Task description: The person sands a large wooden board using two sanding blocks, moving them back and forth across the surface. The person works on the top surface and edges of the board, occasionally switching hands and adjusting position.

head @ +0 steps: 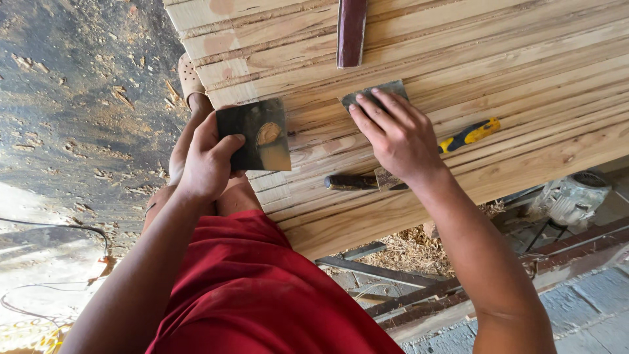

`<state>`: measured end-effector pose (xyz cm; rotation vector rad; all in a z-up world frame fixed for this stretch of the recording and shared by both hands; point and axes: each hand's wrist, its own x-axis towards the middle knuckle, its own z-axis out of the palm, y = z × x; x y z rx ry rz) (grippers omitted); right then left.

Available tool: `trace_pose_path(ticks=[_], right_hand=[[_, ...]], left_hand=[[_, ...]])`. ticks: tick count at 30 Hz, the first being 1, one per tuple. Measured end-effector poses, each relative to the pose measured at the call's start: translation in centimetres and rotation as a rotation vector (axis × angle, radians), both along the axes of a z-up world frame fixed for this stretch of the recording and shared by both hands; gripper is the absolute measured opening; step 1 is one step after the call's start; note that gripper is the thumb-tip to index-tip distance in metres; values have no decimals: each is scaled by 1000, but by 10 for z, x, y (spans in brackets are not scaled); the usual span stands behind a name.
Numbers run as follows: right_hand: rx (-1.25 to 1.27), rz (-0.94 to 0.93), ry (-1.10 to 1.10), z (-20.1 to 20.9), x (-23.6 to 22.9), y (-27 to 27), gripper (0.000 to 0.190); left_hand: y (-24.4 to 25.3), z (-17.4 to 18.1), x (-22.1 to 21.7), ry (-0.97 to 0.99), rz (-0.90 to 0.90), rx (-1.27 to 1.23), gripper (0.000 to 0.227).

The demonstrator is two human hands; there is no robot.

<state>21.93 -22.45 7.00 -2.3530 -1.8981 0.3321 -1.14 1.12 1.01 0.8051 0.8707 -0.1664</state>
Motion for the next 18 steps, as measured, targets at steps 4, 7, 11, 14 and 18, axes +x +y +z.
trace_pose_path(ticks=[4,7,11,14,18], right_hand=[[-11,5,-25,-3,-2,0,24],[-15,8,-15,-1,-3,0,25],[-33,10,3,3,-5,-1,27],[-34,-5,-6,1,-7,0,28],[-20,-15,-7,-1,-11,1,30]], left_hand=[[0,-1,-1,21,-8,-12,41],[-2,-5,-3,4,6,-7,41],[-2,-10,-5,1,14,-4,42],[1,-11,-5,-35,48,-35,43],[3,-8,-2,10,12,-14,42]])
